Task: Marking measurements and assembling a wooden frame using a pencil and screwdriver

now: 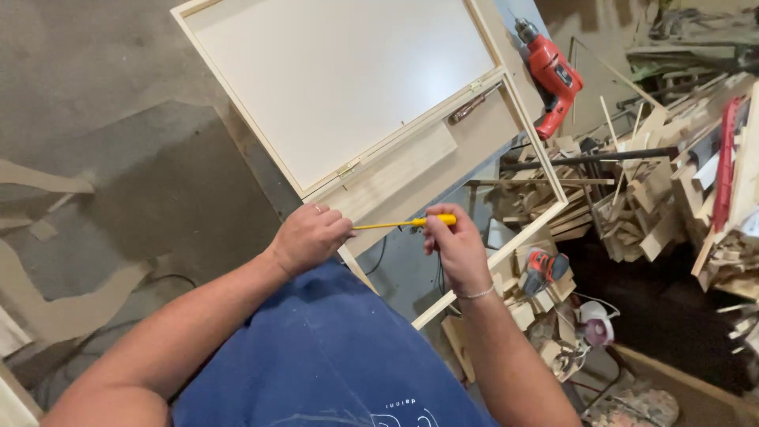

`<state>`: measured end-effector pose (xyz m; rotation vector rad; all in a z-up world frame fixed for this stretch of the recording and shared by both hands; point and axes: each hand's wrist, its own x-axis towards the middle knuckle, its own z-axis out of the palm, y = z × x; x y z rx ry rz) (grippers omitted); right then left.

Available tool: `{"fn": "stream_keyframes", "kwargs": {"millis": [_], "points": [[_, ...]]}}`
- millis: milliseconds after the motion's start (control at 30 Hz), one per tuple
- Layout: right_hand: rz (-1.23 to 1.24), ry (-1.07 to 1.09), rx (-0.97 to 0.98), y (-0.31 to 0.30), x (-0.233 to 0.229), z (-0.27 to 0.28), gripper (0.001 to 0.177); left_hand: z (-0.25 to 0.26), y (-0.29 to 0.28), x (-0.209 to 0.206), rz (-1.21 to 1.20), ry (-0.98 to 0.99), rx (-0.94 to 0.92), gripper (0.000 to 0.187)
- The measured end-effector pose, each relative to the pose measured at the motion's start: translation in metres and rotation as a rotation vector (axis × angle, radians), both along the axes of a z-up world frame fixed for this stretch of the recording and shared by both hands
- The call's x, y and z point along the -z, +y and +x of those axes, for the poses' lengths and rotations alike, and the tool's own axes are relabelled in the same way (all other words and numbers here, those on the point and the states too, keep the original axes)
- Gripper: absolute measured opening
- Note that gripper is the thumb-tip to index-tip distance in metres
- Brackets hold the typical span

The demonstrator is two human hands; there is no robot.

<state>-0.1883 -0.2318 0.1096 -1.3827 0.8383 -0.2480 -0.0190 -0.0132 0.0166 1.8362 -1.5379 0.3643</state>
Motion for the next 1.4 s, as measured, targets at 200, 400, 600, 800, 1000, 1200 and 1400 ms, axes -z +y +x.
{"fn": "stream_keyframes", "kwargs": {"millis": [200, 400, 600, 800, 1000, 1200, 1400], "points": [[-0.494, 0.182, -0.014, 0.017, -0.053, 0.049, 0.015, 0.040, -0.006, 0.029, 0.174, -0.092, -0.046, 0.019], [-0.797, 0.479, -0.090, 0.032, -0.052, 0.102, 0.020, 0.098, -0.010, 0.044, 0.314, -0.086, 0.078, 0.029], [-0.879, 0.481, -0.013, 0.047, -0.049, 0.138, 0.017, 0.113, -0.019, 0.060, 0.289, -0.096, 0.188, 0.024], [-0.852, 0.540, 0.003, 0.051, -0.041, 0.146, 0.016, 0.120, -0.014, 0.049, 0.296, -0.063, 0.201, 0.029], [-0.860, 0.557, 0.031, 0.055, -0.043, 0.151, 0.014, 0.121, -0.015, 0.065, 0.317, -0.028, 0.228, 0.030], [-0.871, 0.585, 0.048, 0.054, -0.035, 0.150, 0.016, 0.127, -0.013, 0.070, 0.360, 0.015, 0.286, 0.038], [-0.909, 0.603, 0.045, 0.057, -0.040, 0.155, 0.015, 0.135, -0.005, 0.056, 0.365, 0.013, 0.351, 0.033]]}}
